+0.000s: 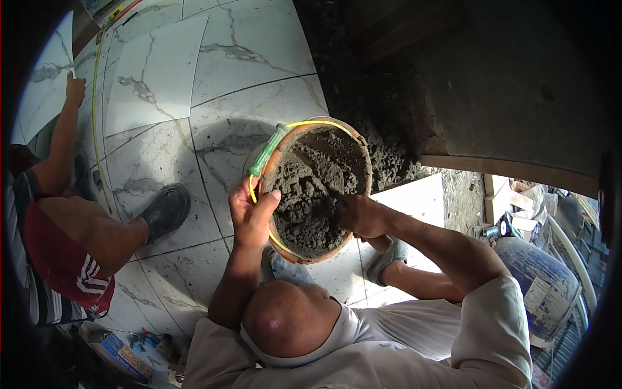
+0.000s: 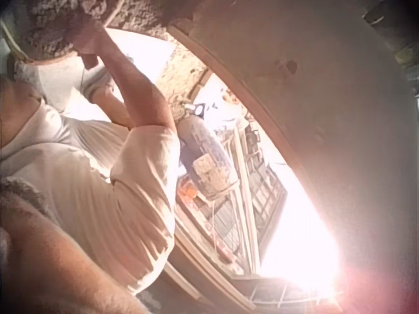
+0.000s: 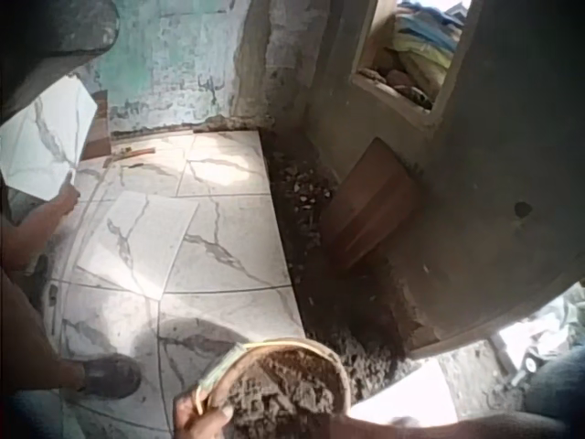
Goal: The person scoops cement from a bucket using a trowel, spreads it onto the floor area, and levels the surface using the trowel and by hand.
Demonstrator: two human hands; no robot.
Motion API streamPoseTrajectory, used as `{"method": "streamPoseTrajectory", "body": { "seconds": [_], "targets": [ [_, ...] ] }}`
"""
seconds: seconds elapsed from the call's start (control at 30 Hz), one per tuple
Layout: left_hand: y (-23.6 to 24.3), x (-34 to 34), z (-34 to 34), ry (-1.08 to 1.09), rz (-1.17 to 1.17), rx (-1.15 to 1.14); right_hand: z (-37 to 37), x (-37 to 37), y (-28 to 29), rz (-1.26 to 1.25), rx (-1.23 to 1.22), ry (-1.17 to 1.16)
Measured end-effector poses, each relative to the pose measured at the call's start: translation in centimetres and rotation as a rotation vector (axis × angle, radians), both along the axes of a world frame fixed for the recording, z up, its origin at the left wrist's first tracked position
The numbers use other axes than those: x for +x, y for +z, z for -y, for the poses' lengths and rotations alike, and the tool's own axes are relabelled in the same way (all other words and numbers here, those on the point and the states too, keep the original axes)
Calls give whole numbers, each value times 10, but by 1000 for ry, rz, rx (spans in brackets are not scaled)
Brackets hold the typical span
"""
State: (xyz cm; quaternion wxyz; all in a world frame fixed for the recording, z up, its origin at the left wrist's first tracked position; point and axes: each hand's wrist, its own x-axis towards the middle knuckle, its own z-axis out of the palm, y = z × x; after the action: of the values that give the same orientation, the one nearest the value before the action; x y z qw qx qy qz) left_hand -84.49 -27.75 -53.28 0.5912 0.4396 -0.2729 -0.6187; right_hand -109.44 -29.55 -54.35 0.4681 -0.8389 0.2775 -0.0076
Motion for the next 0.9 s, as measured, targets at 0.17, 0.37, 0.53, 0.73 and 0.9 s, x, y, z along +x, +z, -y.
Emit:
{"method": "streamPoseTrajectory", "body": {
  "seconds": [0.17,0.37,0.53,0.73,0.9],
  "targets": [
    [4,2,-9,70,27,45,-10,43,24,-126,1024,-506],
    [6,5,-8,128,-137,-44,-30,55,26,-52,986,-444],
    [14,-4,-2,125,-81,-35,-33,31,32,-12,1021,-480],
    [8,8,6,99,-17,0,-41,-6,33,169,1224,-514],
    [3,22,6,99,-16,52,-36,-48,73,295,1355,-666]
  ]
}}
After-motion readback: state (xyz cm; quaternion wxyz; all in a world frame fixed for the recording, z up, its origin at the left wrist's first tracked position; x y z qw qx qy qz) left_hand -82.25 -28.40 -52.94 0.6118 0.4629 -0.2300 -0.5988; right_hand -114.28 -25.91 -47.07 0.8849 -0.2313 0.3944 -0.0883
